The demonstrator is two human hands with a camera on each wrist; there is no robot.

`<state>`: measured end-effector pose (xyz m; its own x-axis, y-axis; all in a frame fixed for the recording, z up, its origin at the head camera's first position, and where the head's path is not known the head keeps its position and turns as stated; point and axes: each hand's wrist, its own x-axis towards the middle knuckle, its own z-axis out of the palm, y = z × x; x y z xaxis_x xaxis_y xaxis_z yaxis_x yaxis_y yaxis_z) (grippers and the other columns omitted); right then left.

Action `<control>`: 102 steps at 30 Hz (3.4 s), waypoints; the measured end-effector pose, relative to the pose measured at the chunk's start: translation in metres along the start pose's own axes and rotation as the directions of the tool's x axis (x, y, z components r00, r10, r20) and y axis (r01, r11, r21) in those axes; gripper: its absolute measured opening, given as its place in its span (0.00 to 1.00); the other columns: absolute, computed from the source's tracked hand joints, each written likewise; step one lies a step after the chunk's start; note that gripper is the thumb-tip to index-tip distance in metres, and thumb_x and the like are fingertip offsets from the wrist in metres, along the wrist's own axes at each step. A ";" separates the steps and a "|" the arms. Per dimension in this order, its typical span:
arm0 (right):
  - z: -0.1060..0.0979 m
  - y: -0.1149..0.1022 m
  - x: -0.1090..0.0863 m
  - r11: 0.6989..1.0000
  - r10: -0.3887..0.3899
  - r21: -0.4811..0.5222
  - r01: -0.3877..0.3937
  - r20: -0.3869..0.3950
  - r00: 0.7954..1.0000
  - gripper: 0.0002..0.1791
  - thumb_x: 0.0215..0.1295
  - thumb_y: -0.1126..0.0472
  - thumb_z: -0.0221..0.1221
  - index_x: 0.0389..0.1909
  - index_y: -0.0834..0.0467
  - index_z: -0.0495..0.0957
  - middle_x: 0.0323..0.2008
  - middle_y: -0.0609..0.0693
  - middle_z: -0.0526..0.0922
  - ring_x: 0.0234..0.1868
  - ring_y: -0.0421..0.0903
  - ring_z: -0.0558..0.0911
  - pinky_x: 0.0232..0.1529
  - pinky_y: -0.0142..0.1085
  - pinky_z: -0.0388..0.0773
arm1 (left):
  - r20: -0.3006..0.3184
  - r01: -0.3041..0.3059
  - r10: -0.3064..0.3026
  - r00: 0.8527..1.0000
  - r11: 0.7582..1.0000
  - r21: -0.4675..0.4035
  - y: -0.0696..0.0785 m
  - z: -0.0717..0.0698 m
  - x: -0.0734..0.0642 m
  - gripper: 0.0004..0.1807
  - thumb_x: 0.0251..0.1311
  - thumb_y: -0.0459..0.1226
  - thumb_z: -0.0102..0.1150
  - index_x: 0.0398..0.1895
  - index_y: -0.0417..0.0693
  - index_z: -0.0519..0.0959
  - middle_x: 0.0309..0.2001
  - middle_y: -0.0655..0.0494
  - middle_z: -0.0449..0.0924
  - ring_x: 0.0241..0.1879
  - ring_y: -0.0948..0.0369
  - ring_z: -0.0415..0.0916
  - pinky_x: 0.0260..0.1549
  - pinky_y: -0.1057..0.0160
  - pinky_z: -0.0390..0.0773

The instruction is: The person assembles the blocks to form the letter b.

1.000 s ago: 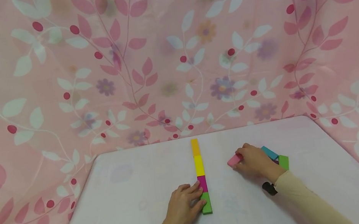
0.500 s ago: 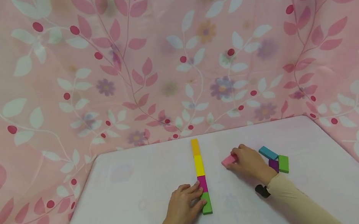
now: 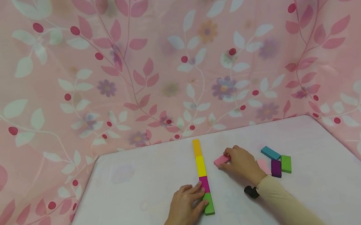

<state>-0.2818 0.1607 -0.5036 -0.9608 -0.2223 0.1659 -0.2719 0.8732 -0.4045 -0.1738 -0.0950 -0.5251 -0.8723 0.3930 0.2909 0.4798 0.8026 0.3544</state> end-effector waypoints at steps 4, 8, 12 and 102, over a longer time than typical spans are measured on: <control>0.003 -0.006 0.002 0.999 0.041 0.014 -0.041 0.011 0.999 0.31 0.58 0.42 0.77 0.53 0.61 0.84 0.38 0.53 0.84 0.37 0.49 0.79 0.47 0.49 0.84 | 0.004 0.003 -0.003 1.000 1.000 0.004 0.000 0.000 0.000 0.21 0.65 0.50 0.73 0.59 0.56 0.88 0.65 0.60 0.84 0.61 0.51 0.80 0.55 0.47 0.79; 0.007 -0.011 0.004 0.998 0.064 0.020 -0.064 0.011 0.998 0.31 0.58 0.41 0.77 0.52 0.60 0.83 0.39 0.53 0.85 0.38 0.50 0.80 0.48 0.50 0.84 | 0.005 0.003 -0.003 1.000 1.000 0.006 0.000 0.000 0.001 0.21 0.65 0.50 0.73 0.59 0.56 0.88 0.65 0.60 0.84 0.61 0.51 0.80 0.55 0.46 0.79; 0.011 -0.016 0.007 0.996 0.083 0.036 -0.084 0.027 0.996 0.31 0.58 0.41 0.76 0.52 0.60 0.82 0.38 0.53 0.85 0.38 0.50 0.80 0.47 0.50 0.83 | -0.002 -0.004 0.004 1.000 1.000 0.010 -0.001 -0.001 0.001 0.21 0.65 0.50 0.72 0.59 0.56 0.88 0.65 0.60 0.84 0.61 0.51 0.81 0.55 0.46 0.79; -0.006 -0.002 0.004 0.988 0.021 0.145 -0.044 0.157 0.987 0.28 0.64 0.51 0.74 0.61 0.58 0.80 0.46 0.54 0.87 0.44 0.50 0.84 0.52 0.53 0.85 | 0.008 -0.010 0.010 1.000 1.000 0.012 0.002 -0.002 0.004 0.21 0.65 0.50 0.73 0.59 0.56 0.88 0.65 0.60 0.85 0.60 0.51 0.81 0.55 0.44 0.80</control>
<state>-0.2843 0.1604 -0.4963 -0.9630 -0.2692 0.0138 -0.2341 0.8100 -0.5377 -0.1762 -0.0922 -0.5212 -0.8681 0.4045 0.2877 0.4875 0.8039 0.3406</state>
